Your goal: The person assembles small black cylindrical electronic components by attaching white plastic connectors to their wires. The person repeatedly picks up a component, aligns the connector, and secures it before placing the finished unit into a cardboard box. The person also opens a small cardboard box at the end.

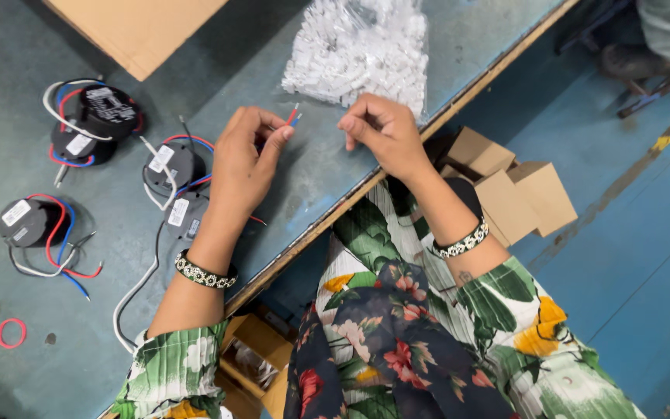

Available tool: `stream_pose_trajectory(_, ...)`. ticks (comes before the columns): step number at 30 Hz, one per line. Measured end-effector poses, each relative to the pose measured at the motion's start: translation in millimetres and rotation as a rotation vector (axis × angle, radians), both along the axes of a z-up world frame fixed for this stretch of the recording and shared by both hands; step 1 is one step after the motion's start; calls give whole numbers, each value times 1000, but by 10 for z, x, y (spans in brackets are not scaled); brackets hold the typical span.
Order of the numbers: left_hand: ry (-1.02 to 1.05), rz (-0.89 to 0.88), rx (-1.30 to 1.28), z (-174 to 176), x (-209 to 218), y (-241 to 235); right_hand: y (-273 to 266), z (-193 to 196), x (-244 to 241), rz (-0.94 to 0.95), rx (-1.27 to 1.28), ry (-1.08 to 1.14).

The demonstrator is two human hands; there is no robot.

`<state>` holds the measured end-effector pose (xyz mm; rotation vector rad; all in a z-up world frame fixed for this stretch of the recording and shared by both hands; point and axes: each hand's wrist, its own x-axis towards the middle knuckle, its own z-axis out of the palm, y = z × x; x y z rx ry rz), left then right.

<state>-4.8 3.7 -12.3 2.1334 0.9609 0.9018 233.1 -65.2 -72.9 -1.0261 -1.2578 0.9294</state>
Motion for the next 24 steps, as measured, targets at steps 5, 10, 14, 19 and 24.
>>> stream_pose_trajectory(5,-54,59,17,-7,-49,83,-25,272,-53,-22,-130,79)
stream_pose_trajectory(10,-146,41,44,-46,-53,72,371,690,375,-157,182,-302)
stream_pose_trajectory(14,-156,65,27,-23,-82,99,919,617,708,-594,437,-714)
stream_pose_trajectory(19,-164,71,35,-14,-125,134,1393,480,1094,-500,-45,-934)
stream_pose_trajectory(24,-126,73,-1,-33,-115,134,1520,407,1035,-309,-114,-1259)
